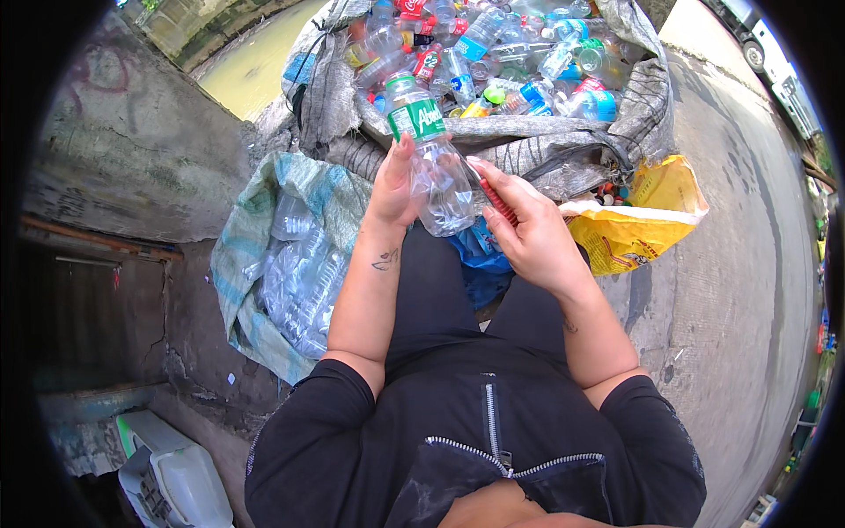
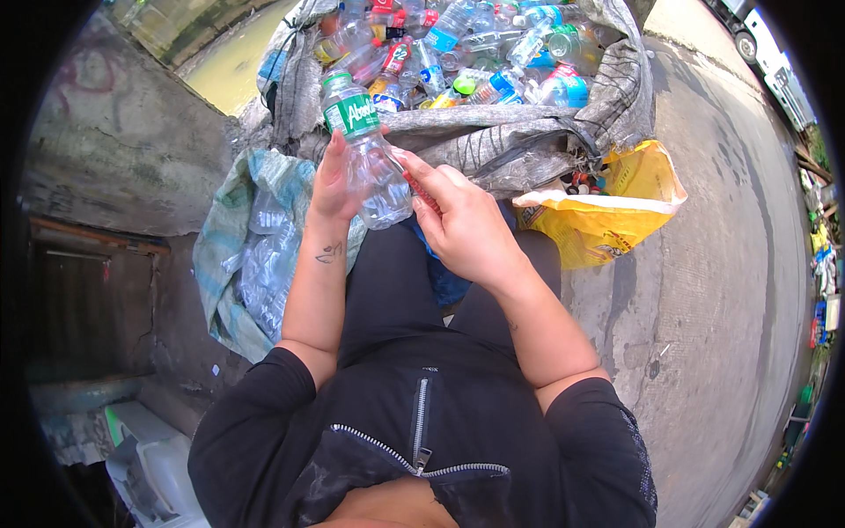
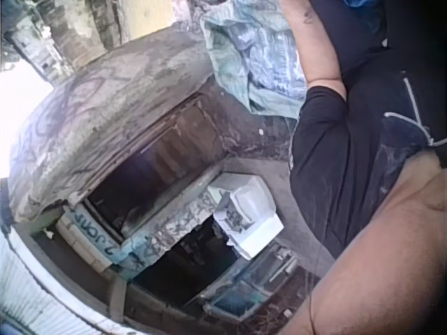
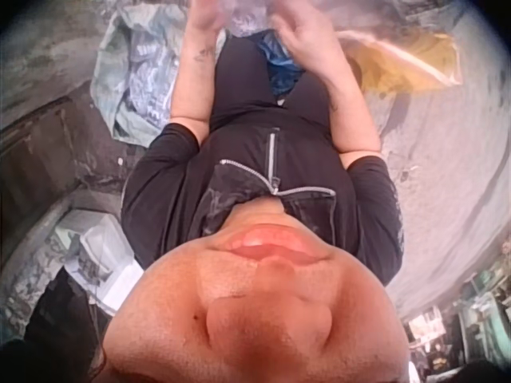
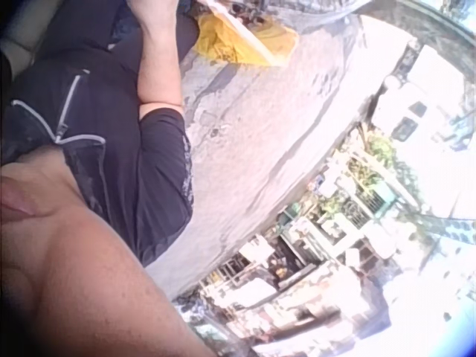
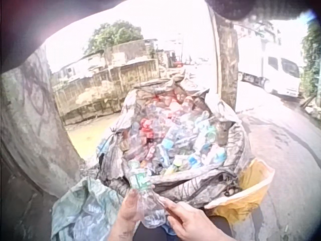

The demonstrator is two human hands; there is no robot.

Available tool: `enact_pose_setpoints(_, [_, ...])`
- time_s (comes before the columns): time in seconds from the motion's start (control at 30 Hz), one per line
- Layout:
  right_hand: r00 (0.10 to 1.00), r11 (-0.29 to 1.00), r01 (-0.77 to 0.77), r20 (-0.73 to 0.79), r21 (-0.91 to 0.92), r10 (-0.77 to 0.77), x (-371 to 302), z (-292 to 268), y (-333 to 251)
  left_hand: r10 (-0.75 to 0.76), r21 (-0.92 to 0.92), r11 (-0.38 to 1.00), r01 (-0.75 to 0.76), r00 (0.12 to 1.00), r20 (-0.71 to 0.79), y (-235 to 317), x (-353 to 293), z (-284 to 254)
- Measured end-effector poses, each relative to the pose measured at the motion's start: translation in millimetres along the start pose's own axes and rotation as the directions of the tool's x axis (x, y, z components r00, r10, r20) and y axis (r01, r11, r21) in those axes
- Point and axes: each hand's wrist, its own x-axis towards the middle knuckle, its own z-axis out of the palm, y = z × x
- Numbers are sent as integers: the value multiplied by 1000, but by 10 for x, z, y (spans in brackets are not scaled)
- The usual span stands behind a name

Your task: The person uses a knife to peel labels off various plastic bottles and places the cleaned bottles into a green sack. The person handles multiple bottles one at a time, removing labels and stacking them in the sack.

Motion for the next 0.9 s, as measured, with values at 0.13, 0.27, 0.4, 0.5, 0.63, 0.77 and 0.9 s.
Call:
enact_pose_setpoints(0.13, [995,993,-73,64,-95,79,-5,41,-66,1,13,1000,0,999,-48,-18,-80,172])
enact_pose_setpoints(0.27, [992,958,-91,56,-272,110,18,32,-138,27,125,992,-15,995,-100,8,-84,314])
enact_pose_setpoints(0.4, [996,934,-91,-35,-345,84,65,74,-75,47,172,985,-25,991,-123,-29,-146,414])
enact_pose_setpoints(0.5, [996,954,-85,-60,-288,71,81,73,-26,89,169,984,-61,982,-167,-64,-149,524])
enact_pose_setpoints(0.63, [995,966,-87,32,-242,98,25,37,-65,68,107,993,-47,978,-198,-66,-142,415])
enact_pose_setpoints(0.77, [996,970,-69,45,-231,81,36,13,-103,75,77,995,-59,971,-228,-61,-137,430])
enact_pose_setpoints(0.9, [998,941,-49,18,-335,59,40,41,-113,77,80,995,-60,971,-227,-57,-140,446])
